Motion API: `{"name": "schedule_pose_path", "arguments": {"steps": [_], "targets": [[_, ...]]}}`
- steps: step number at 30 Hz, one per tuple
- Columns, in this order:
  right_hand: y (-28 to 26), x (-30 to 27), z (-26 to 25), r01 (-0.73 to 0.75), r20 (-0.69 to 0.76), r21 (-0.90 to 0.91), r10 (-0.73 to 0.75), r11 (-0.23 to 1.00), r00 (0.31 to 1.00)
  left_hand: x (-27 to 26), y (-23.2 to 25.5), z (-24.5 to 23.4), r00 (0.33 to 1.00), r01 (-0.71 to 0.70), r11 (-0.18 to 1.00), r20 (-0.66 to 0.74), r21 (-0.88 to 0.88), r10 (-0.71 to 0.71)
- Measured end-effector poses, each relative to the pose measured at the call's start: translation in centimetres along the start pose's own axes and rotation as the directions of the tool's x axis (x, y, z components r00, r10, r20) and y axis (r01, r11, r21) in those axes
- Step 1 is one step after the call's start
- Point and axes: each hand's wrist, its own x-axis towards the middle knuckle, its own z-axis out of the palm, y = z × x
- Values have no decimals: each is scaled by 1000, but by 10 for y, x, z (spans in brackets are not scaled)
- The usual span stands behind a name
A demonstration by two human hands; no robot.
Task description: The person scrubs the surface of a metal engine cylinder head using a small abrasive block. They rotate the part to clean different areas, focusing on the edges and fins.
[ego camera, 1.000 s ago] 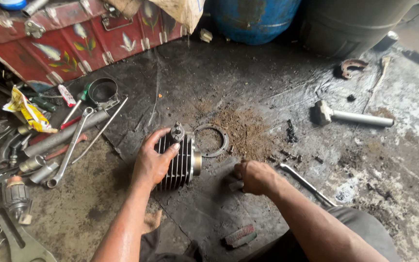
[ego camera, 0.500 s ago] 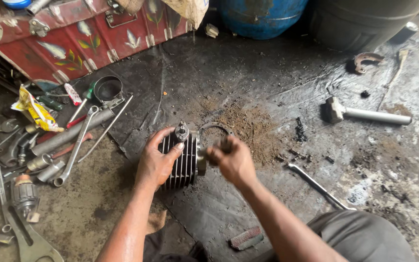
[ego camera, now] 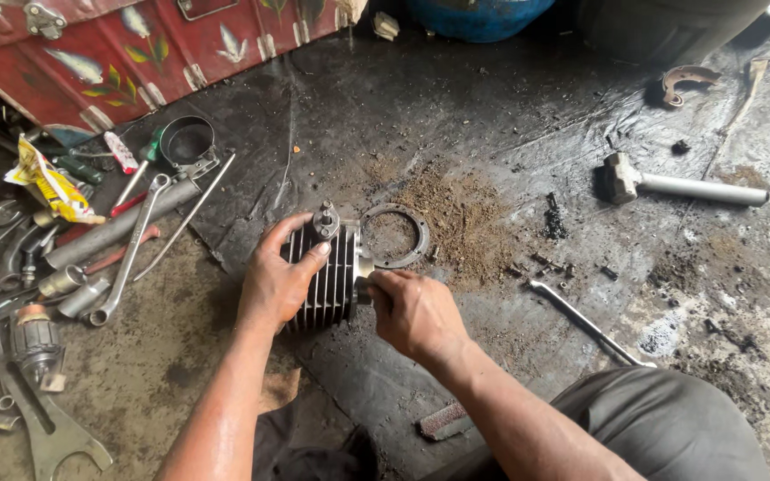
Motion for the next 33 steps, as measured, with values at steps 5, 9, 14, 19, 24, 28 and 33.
{"name": "schedule_pose_path", "arguments": {"steps": [5, 9, 14, 19, 24, 28, 33], "targets": [[-7, -7, 8, 4, -40, -70, -6, 998, 999, 1, 0, 0, 999, 45, 999, 21, 22, -46], [-8, -6, 12, -24, -29, -120, 21, 993, 999, 1, 5, -1, 997, 64, 998, 30, 17, -64], [-8, -8, 17, -79, 58, -142, 88, 987, 994, -2, 6, -3, 998, 47, 998, 37, 29, -49], [-4, -5, 19, -4, -76, -117, -5, 993, 997, -2, 4, -2, 996, 74, 996, 43, 42, -76], [-2, -3, 15, -63, 21, -169, 68, 984, 997, 0, 3, -2, 1000, 16, 999, 20, 30, -17], [2, -5, 16, -14, -15, -142, 12, 990, 1000, -1, -3, -2, 1000, 10, 1000, 28, 1, -10], [2, -2, 10, 43, -117, -68, -51, 997, 992, 1, -2, -3, 1000, -9, 999, 19, 36, 8]]}}
